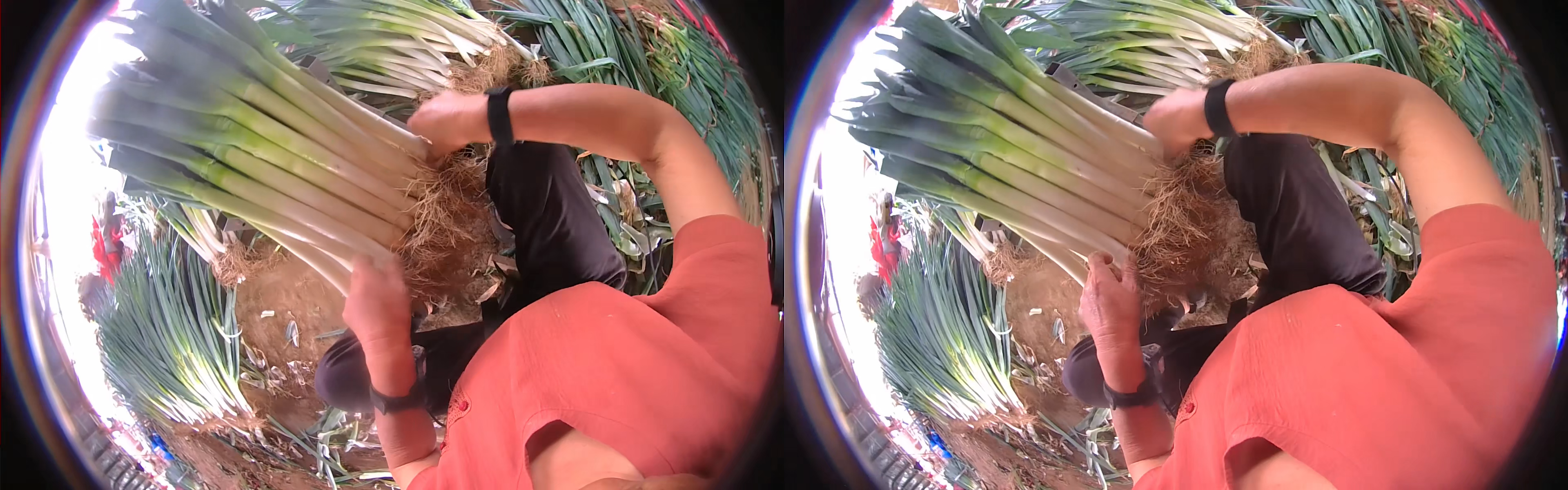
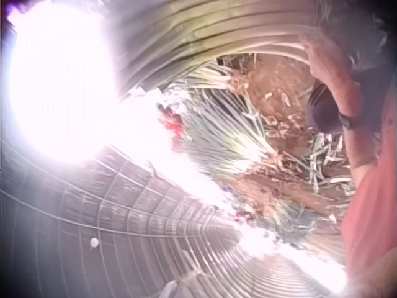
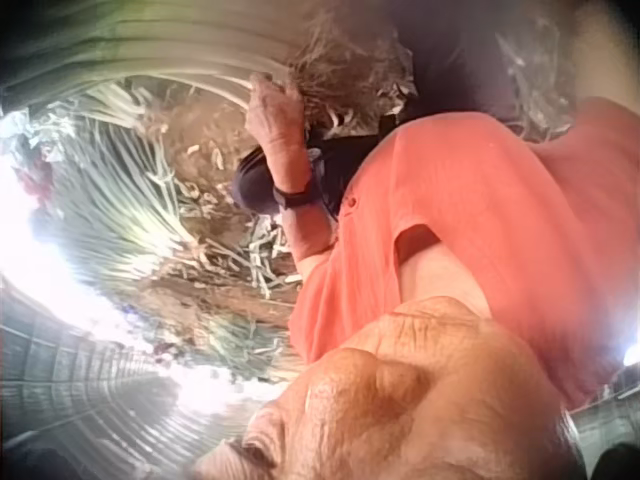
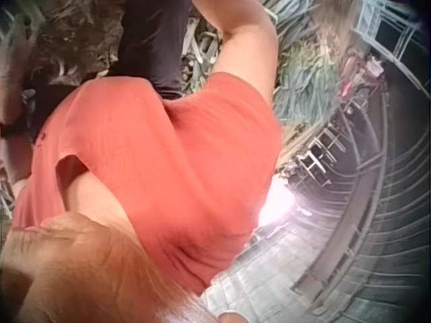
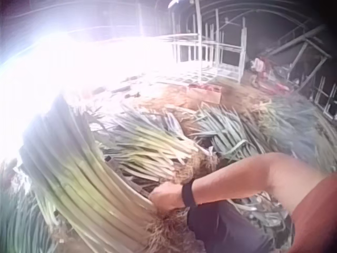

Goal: Cleaning and peeling harvested leeks in a field.

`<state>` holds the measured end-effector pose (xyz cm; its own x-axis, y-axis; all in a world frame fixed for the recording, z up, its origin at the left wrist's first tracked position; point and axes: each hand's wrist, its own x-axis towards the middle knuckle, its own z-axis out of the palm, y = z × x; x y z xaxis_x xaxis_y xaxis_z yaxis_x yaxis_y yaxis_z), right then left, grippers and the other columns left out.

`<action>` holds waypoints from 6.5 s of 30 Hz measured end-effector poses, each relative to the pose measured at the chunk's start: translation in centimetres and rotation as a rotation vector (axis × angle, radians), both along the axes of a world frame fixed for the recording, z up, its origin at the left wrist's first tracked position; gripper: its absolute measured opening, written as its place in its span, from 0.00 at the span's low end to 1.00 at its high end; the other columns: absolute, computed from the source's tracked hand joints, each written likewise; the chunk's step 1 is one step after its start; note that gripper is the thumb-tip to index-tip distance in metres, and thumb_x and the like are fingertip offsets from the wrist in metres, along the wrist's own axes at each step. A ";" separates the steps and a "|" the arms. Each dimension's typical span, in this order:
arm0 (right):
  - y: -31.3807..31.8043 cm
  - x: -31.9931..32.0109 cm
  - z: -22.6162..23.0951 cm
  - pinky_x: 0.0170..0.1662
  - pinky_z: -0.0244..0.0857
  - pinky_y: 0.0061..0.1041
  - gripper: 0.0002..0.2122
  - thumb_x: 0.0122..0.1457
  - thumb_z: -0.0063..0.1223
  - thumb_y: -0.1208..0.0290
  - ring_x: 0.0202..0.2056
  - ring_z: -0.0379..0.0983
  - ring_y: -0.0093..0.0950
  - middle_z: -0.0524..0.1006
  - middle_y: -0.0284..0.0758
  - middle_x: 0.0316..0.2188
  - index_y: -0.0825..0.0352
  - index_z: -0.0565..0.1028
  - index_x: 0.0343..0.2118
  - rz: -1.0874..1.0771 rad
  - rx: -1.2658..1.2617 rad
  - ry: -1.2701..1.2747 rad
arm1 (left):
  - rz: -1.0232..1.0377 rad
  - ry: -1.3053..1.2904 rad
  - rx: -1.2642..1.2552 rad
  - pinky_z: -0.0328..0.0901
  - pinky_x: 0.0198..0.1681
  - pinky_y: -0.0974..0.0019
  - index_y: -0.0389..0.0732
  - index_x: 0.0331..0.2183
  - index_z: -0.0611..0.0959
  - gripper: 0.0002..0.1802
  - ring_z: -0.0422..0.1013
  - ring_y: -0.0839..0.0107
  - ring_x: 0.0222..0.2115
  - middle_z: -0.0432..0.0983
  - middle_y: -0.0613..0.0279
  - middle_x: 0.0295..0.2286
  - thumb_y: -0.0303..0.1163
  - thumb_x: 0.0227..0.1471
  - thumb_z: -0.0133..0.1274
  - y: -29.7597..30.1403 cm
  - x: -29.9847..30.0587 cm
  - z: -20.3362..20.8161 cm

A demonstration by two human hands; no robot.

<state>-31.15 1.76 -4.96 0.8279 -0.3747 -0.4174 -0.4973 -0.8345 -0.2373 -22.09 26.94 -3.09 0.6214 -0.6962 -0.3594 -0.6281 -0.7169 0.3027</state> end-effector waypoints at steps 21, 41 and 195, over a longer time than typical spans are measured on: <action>-1.5 -0.3 -3.2 0.35 0.70 0.34 0.10 0.43 0.52 0.74 0.33 0.76 0.41 0.78 0.43 0.29 0.70 0.78 0.30 -0.059 0.247 -0.018 | -0.553 -0.727 -0.151 0.34 0.63 0.49 0.35 0.60 0.54 0.43 0.38 0.61 0.63 0.45 0.54 0.61 0.58 0.55 0.38 -17.7 9.0 -4.4; -3.2 -0.4 -4.5 0.38 0.67 0.38 0.20 0.45 0.59 0.57 0.33 0.74 0.43 0.76 0.47 0.28 0.71 0.75 0.31 -0.002 0.470 -0.102 | -0.593 -0.894 -0.315 0.40 0.61 0.50 0.39 0.56 0.64 0.38 0.48 0.61 0.61 0.53 0.57 0.59 0.57 0.53 0.42 -19.9 13.2 -5.4; 10.1 32.8 4.5 0.40 0.70 0.33 0.10 0.52 0.48 0.73 0.39 0.76 0.34 0.79 0.35 0.36 0.64 0.80 0.36 0.084 -0.396 -0.401 | 0.010 0.430 0.110 0.66 0.29 0.58 0.27 0.43 0.65 0.36 0.72 0.52 0.27 0.76 0.40 0.29 0.45 0.43 0.62 1.3 12.7 -3.2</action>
